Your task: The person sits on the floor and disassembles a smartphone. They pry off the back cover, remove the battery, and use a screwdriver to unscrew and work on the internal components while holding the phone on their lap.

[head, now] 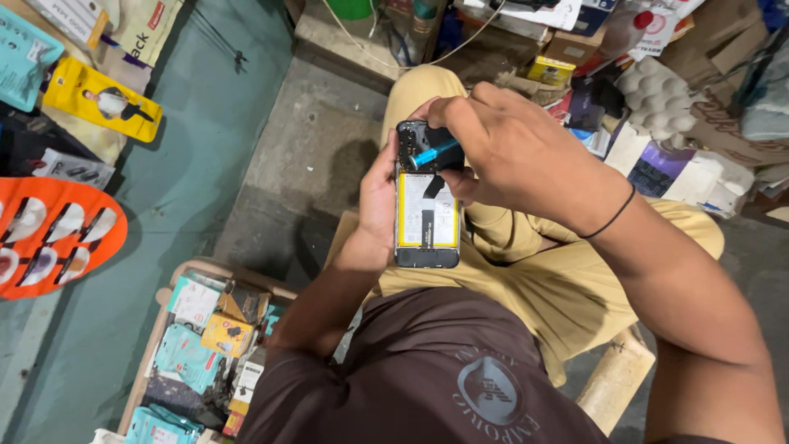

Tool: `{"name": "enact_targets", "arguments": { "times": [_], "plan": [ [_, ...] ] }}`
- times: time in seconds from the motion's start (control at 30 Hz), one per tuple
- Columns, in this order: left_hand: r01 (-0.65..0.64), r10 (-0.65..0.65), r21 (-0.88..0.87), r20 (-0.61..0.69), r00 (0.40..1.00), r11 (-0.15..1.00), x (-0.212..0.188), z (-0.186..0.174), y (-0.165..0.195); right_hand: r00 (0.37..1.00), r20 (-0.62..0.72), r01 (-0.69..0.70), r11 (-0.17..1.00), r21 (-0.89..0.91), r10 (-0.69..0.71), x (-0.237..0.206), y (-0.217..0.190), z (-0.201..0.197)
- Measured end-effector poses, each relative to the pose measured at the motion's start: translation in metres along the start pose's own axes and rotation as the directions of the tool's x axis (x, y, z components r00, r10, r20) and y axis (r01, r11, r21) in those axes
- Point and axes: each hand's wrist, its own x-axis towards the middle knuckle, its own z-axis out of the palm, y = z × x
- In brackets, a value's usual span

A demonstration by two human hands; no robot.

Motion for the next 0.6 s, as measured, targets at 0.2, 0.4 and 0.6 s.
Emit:
{"name": "enact_targets", "arguments": {
  "times": [0.2,0.4,0.6],
  "plan": [
    [0.029,-0.029,-0.055,0.011,1.000,0.998,0.013,0.004,-0.006,1.000,-0.009,-0.013,1.000,-0.008,0.013,-0.004,0.006,-0.009],
    [0.129,-0.121,-0.120,0.075,0.990,0.984,0.021,0.008,-0.012,0.997,0.004,-0.079,0.997,0.002,0.079,-0.008,0.012,-0.021],
    [0.139,-0.127,-0.091,0.124,0.984,0.986,0.035,0.015,-0.020,0.996,0.004,-0.086,0.996,0.014,0.086,-0.013,0.023,-0.037]
  ]
}}
